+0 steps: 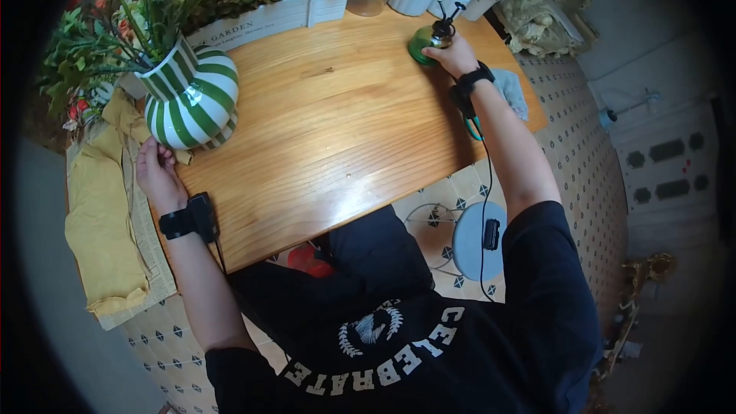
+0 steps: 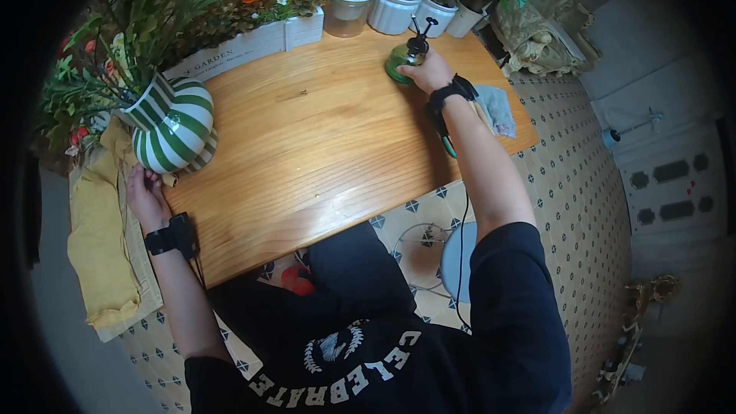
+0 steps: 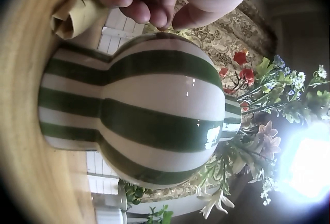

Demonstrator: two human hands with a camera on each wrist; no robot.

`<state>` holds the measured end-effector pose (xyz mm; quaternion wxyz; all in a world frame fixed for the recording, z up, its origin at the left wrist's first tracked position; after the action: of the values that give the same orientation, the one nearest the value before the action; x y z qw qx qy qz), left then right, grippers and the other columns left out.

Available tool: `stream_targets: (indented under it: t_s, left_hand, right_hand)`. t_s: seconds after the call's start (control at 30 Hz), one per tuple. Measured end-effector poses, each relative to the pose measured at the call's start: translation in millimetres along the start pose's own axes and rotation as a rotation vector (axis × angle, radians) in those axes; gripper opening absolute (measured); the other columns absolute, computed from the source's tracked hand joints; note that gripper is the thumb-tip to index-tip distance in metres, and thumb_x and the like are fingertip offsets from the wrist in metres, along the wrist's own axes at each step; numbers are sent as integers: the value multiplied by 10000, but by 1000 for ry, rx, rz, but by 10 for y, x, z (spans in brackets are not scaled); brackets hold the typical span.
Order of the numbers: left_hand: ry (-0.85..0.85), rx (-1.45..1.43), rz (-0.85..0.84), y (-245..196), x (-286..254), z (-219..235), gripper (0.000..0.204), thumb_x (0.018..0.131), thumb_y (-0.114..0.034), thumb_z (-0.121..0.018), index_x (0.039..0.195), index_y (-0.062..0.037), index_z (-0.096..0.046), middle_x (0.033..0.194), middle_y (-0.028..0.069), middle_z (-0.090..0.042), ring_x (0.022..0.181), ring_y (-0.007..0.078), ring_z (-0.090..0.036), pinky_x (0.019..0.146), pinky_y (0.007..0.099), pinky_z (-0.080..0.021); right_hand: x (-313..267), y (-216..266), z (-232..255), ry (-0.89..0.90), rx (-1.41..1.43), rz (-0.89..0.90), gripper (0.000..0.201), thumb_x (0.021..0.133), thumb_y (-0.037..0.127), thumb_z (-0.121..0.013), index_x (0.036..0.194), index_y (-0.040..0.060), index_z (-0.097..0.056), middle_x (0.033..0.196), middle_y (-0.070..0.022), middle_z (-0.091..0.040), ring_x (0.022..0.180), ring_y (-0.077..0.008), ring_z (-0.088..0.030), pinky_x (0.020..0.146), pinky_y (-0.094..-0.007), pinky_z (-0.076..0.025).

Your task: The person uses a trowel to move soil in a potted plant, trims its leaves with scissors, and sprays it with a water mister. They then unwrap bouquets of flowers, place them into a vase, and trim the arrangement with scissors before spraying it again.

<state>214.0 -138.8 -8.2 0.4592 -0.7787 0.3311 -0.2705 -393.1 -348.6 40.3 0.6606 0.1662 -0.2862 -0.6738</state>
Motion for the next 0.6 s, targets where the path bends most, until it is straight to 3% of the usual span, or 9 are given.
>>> stream_targets:
  t_s: [0.13, 0.23, 0.27, 0.33, 0.37, 0.4, 0.5, 0.53, 0.6]
  left_hand:
    - [-10, -46, -2, -8, -3, 18, 142, 930, -112, -557, 1003, 7, -582, 767, 9, -543, 681, 87, -499, 586, 197, -403]
    - [-21, -15, 23, -26, -3, 38, 167, 949, -128, -516, 1025, 13, -562, 788, 10, -519, 707, 93, -486, 605, 210, -388]
    - [-17, -14, 16, -38, 2, 33, 171, 949, -130, -519, 1030, 14, -564, 788, 9, -520, 707, 92, -486, 607, 210, -387]
    - [-17, -17, 3, -57, -4, 39, 180, 949, -133, -524, 1039, 16, -569, 787, 7, -521, 707, 89, -484, 613, 209, -385]
    - [-16, -21, 4, -59, -9, 37, 182, 948, -136, -528, 1038, 16, -572, 787, 5, -522, 708, 88, -484, 615, 210, -386]
    - [-13, -25, 7, -57, -13, 25, 184, 948, -139, -532, 1036, 16, -576, 786, 4, -522, 709, 88, -484, 617, 210, -386]
    - [18, -34, -1, -55, -8, -18, 171, 948, -145, -543, 1018, 4, -588, 786, -4, -534, 713, 80, -491, 625, 207, -396]
    - [11, -27, -1, -69, -8, -12, 160, 951, -139, -540, 1016, 0, -586, 785, -4, -537, 710, 77, -494, 624, 202, -403]
    - [8, -17, 0, -71, 5, 7, 152, 955, -138, -537, 1019, -8, -582, 790, -3, -544, 719, 72, -499, 628, 195, -407]
  right_hand:
    - [-48, 76, 53, -17, -127, 24, 632, 697, 315, -794, 1214, 31, -568, 1133, -171, -641, 1066, -293, -610, 918, -356, -469]
    - [-203, -75, 294, -177, -169, 82, 583, 735, 318, -755, 1190, 1, -575, 1072, -191, -649, 1022, -297, -624, 886, -373, -486]
    - [-344, -43, 408, -152, -157, 126, 495, 760, 292, -719, 1114, -33, -602, 1007, -206, -657, 955, -292, -641, 821, -371, -505]
    - [-642, -119, 627, -114, -90, 90, 306, 788, 225, -668, 950, -34, -638, 867, -166, -678, 804, -254, -658, 718, -343, -510]
    - [-757, -324, 704, -139, -17, 96, 231, 805, 187, -651, 925, -10, -645, 821, -142, -679, 762, -231, -656, 704, -333, -507]
    - [-1025, -110, 847, -130, -106, 46, 181, 812, 154, -635, 910, 1, -646, 803, -136, -679, 741, -215, -654, 686, -323, -503]
    - [-1420, -348, 957, -111, -79, -48, 165, 808, 139, -631, 893, -2, -643, 783, -134, -675, 718, -192, -652, 671, -307, -496]
    - [-1534, -467, 982, -111, -118, -108, 177, 801, 157, -625, 896, 9, -649, 801, -141, -674, 736, -234, -653, 688, -326, -501]
    - [-1678, -366, 986, -145, -242, -51, 195, 794, 175, -621, 908, 20, -653, 818, -145, -671, 771, -271, -649, 714, -350, -503]
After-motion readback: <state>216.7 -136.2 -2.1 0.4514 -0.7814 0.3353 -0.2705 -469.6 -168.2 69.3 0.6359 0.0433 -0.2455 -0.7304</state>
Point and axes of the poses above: each hand's wrist, its own x-axis towards the middle knuckle, its own z-axis out of the back of the hand, y = z × x, the point moved 10 cm from there along x, towards the middle knuckle
